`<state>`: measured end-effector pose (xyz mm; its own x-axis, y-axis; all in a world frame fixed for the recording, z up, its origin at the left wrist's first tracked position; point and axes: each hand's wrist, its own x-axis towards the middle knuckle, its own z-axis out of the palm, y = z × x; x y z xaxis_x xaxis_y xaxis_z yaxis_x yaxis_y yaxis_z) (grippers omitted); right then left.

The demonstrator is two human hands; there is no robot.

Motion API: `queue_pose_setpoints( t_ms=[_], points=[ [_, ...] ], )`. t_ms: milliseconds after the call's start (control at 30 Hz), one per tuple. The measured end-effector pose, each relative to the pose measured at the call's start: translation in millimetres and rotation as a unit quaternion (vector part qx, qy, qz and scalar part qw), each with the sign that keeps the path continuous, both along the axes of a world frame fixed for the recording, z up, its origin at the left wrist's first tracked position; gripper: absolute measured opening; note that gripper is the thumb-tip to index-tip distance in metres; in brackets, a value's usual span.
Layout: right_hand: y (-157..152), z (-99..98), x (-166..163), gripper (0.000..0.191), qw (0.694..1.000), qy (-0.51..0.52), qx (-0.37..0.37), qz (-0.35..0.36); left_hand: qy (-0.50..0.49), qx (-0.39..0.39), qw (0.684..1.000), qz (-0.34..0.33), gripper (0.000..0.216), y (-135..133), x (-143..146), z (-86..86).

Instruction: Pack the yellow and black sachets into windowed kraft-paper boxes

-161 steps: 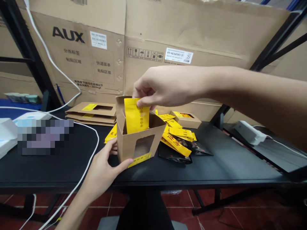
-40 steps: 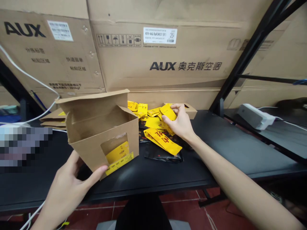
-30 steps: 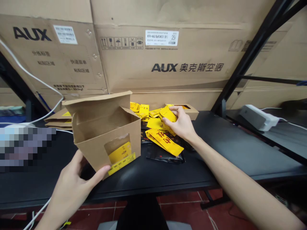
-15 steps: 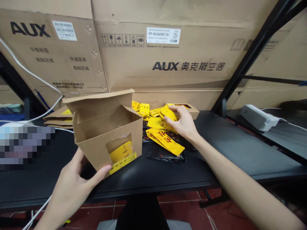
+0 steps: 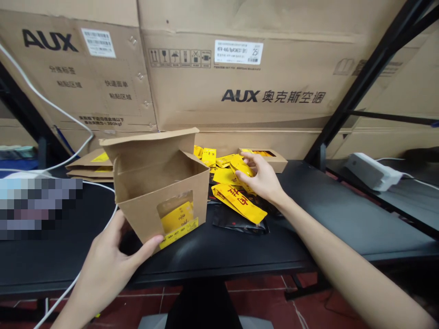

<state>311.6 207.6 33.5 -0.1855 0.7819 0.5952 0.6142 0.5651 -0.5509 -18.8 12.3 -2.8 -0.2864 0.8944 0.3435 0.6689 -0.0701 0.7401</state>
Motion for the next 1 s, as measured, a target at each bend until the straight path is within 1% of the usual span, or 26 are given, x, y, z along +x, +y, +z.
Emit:
queue_pose_setpoints(
  t_ms=[133, 267, 333, 400, 500, 567, 600, 667, 733, 767, 800, 867, 933, 1000],
  points=[
    [0, -0.9, -1, 0.056, 1.0, -0.002, -0.01, 0.003, 0.002, 0.0, 1.0, 0.001, 0.058, 0, 2, 1.0],
    [1, -0.8, 0, 0.044, 1.0, 0.009, -0.005, 0.014, 0.002, 0.001, 1.0, 0.007, 0.059, -1, 4, 0.5],
    [0, 0.4, 2, 0.045, 1.0, 0.015, -0.009, 0.019, 0.004, 0.002, 1.0, 0.007, 0.06, -1, 4, 0.3],
    [0, 2.2, 4, 0.051, 0.999, 0.036, -0.017, 0.018, 0.004, 0.004, 1.0, 0.006, 0.061, -1, 3, 0.3],
    [0, 4.4, 5, 0.063, 0.993, 0.107, -0.03, 0.034, -0.005, 0.0, 1.0, 0.002, 0.059, 0, 3, 0.3],
    [0, 6.2, 4, 0.066, 0.987, 0.148, -0.038, 0.054, -0.006, -0.003, 1.0, 0.0, 0.058, 0, 3, 0.1],
    [-1, 8.2, 4, 0.064, 0.986, 0.149, -0.039, 0.056, -0.005, -0.003, 1.0, 0.002, 0.058, 0, 3, -0.1],
    [-6, 16.7, 2, 0.052, 0.993, 0.11, -0.02, 0.035, -0.002, -0.002, 1.0, 0.002, 0.058, 0, 4, -0.1],
    [-19, 34.7, 1, 0.034, 0.999, 0.038, 0.023, -0.003, -0.008, -0.001, 1.0, -0.003, 0.058, -1, 5, 0.5],
    [-28, 47.7, 0, 0.029, 0.999, 0.004, 0.049, -0.016, -0.013, -0.001, 1.0, -0.006, 0.059, -1, 5, 0.9],
    [-40, 63.0, -2, 0.029, 0.996, -0.018, 0.08, -0.024, -0.017, 0.001, 1.0, -0.008, 0.059, -2, 6, 1.4],
    [-67, 97.9, -6, 0.03, 0.988, -0.02, 0.155, -0.003, -0.021, 0.003, 1.0, -0.011, 0.061, -1, 7, 2.5],
    [-96, 132.3, -15, 0.03, 0.965, 0.015, 0.261, 0.021, -0.025, 0.004, 1.0, -0.015, 0.062, 0, 8, 3.3],
    [-120, 159.4, -29, 0.028, 0.963, -0.003, 0.264, 0.046, -0.029, 0.006, 0.999, -0.018, 0.063, 1, 9, 3.7]
  ],
)
